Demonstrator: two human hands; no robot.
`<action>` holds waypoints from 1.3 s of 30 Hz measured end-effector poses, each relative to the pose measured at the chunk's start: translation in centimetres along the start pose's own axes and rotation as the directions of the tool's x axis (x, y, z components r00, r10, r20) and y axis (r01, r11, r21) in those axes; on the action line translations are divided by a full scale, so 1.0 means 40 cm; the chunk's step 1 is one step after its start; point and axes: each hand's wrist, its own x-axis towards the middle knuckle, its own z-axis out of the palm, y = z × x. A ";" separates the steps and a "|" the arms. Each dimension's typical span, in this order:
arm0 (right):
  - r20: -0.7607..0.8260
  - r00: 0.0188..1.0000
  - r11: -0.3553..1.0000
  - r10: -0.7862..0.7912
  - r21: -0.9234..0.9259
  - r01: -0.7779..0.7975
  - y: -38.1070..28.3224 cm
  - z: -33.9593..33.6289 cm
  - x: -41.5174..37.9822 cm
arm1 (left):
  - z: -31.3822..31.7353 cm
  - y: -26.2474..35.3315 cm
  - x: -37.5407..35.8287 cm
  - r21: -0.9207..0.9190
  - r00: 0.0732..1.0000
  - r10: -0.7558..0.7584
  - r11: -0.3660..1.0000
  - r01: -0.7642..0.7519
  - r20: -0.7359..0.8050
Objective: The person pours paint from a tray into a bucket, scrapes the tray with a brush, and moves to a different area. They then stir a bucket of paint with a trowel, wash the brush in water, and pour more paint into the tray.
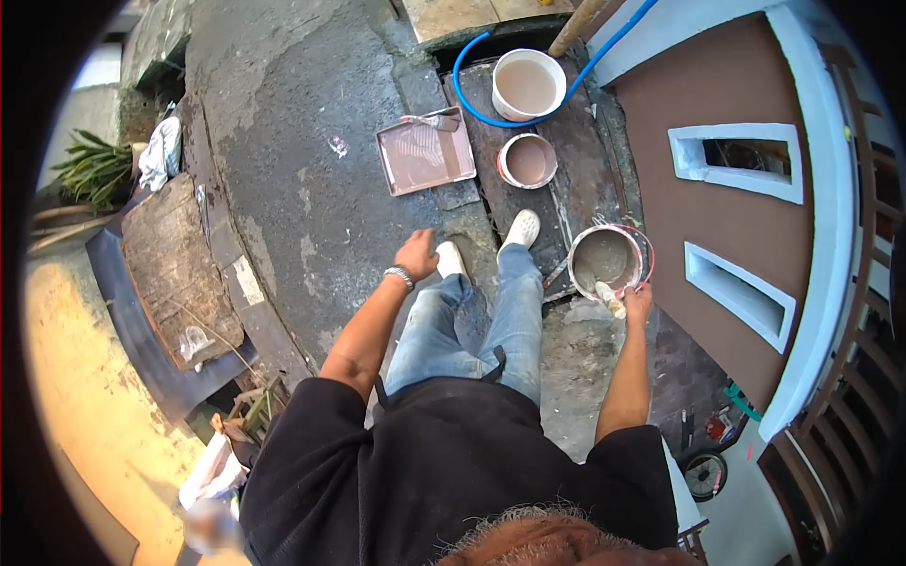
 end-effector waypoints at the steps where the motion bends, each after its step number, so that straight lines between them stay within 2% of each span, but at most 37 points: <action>1: -0.011 1.000 0.999 0.027 0.047 -0.027 0.015 0.041 0.046 | -0.015 -0.050 0.012 0.030 0.997 -0.072 0.997 0.072 0.021; 2: 0.004 0.994 0.992 0.110 0.055 -0.110 -0.047 0.053 0.060 | -0.027 -0.104 0.030 0.031 0.992 -0.126 0.992 0.126 0.018; 5: -0.092 0.988 0.990 0.128 -0.043 -0.132 0.010 0.197 0.218 | -0.044 -0.215 0.079 0.052 0.972 -0.223 0.973 0.227 -0.071; 9: -0.030 0.975 0.964 0.221 -0.142 -0.223 -0.137 0.263 0.369 | -0.027 -0.301 0.177 -0.107 0.935 -0.329 0.943 0.316 -0.130; 10: -0.021 0.978 0.975 0.210 -0.076 -0.211 -0.122 0.301 0.419 | -0.028 -0.298 0.213 -0.154 0.925 -0.356 0.929 0.336 -0.133; 11: -0.018 0.980 0.974 0.196 -0.113 -0.197 -0.101 0.333 0.470 | -0.017 -0.297 0.251 -0.203 0.914 -0.385 0.912 0.355 -0.131; 13: -0.010 0.986 0.968 0.167 -0.186 -0.166 -0.093 0.392 0.563 | 0.010 -0.308 0.378 -0.203 0.931 -0.317 0.938 0.280 -0.182; 16: 0.068 0.996 0.997 0.058 -0.060 -0.054 0.023 0.497 0.710 | 0.056 -0.320 0.637 -0.230 0.953 -0.225 0.957 0.177 -0.202; 19: 0.187 0.972 0.989 0.140 -0.065 -0.130 -0.037 0.518 0.772 | 0.092 -0.328 0.930 -0.257 0.961 -0.084 0.966 0.014 -0.263; 20: 0.196 0.979 0.996 0.049 0.069 -0.064 -0.032 0.535 0.789 | 0.110 -0.351 1.032 -0.181 0.948 -0.009 0.982 -0.052 -0.319; 23: 0.093 0.994 0.985 0.063 -0.164 -0.047 0.147 0.577 0.930 | 0.135 -0.350 1.282 -0.011 0.882 0.162 0.982 -0.186 -0.442; 25: 0.379 0.917 0.976 0.121 0.121 -0.179 0.127 0.511 0.925 | 0.122 -0.256 1.363 -0.131 0.867 0.113 0.971 -0.200 -0.486; 27: 0.425 0.859 0.924 0.285 0.115 -0.364 0.097 0.455 0.924 | 0.191 -0.235 1.450 -0.428 0.846 0.038 0.850 -0.307 -0.532; 28: 0.248 0.950 0.963 0.188 -0.236 -0.128 0.122 0.423 0.966 | 0.209 -0.230 1.481 -0.550 0.831 -0.006 0.752 -0.363 -0.557; 29: 0.120 0.993 0.812 0.010 -0.581 0.062 0.142 0.405 1.007 | 0.231 -0.221 1.467 -0.529 0.777 -0.042 0.756 -0.386 -0.628; 30: 0.004 0.978 0.911 -0.211 -0.361 0.198 -0.001 0.403 0.971 | 0.246 -0.209 1.425 -0.495 0.709 -0.070 0.763 -0.415 -0.702; 31: -0.112 0.901 0.902 -0.418 -0.170 0.397 -0.170 0.403 0.923 | 0.243 -0.212 1.382 -0.452 0.629 -0.088 0.772 -0.447 -0.772; 32: 0.004 0.900 0.894 -0.435 0.122 0.431 -0.368 0.432 0.852 | 0.267 -0.264 1.338 -0.382 0.531 -0.147 0.849 -0.365 -0.834; 33: 0.120 0.887 0.838 -0.446 0.404 0.367 -0.566 0.461 0.781 | 0.308 -0.332 1.308 -0.318 0.412 -0.184 0.904 -0.286 -0.892; 34: 0.235 0.808 0.776 -0.539 0.512 0.369 -0.683 0.510 0.756 | 0.357 -0.388 1.260 -0.483 0.408 -0.358 0.836 -0.261 -0.840; 35: 0.353 0.718 0.735 -0.600 0.598 0.320 -0.782 0.578 0.757 | 0.413 -0.448 1.233 -0.640 0.439 -0.524 0.749 -0.170 -0.730; 37: 0.591 0.528 0.769 -0.609 0.603 0.212 -0.911 0.744 0.873 | 0.455 -0.455 1.166 -0.673 0.590 -0.508 0.735 -0.083 -0.627; 38: 0.629 0.549 0.806 -0.550 0.571 0.154 -0.970 0.831 0.929 | 0.490 -0.476 1.186 -0.695 0.627 -0.493 0.710 -0.110 -0.603; 39: 0.601 0.635 0.860 -0.486 0.457 0.226 -1.011 0.920 1.009 | 0.515 -0.484 1.211 -0.717 0.661 -0.477 0.684 -0.135 -0.580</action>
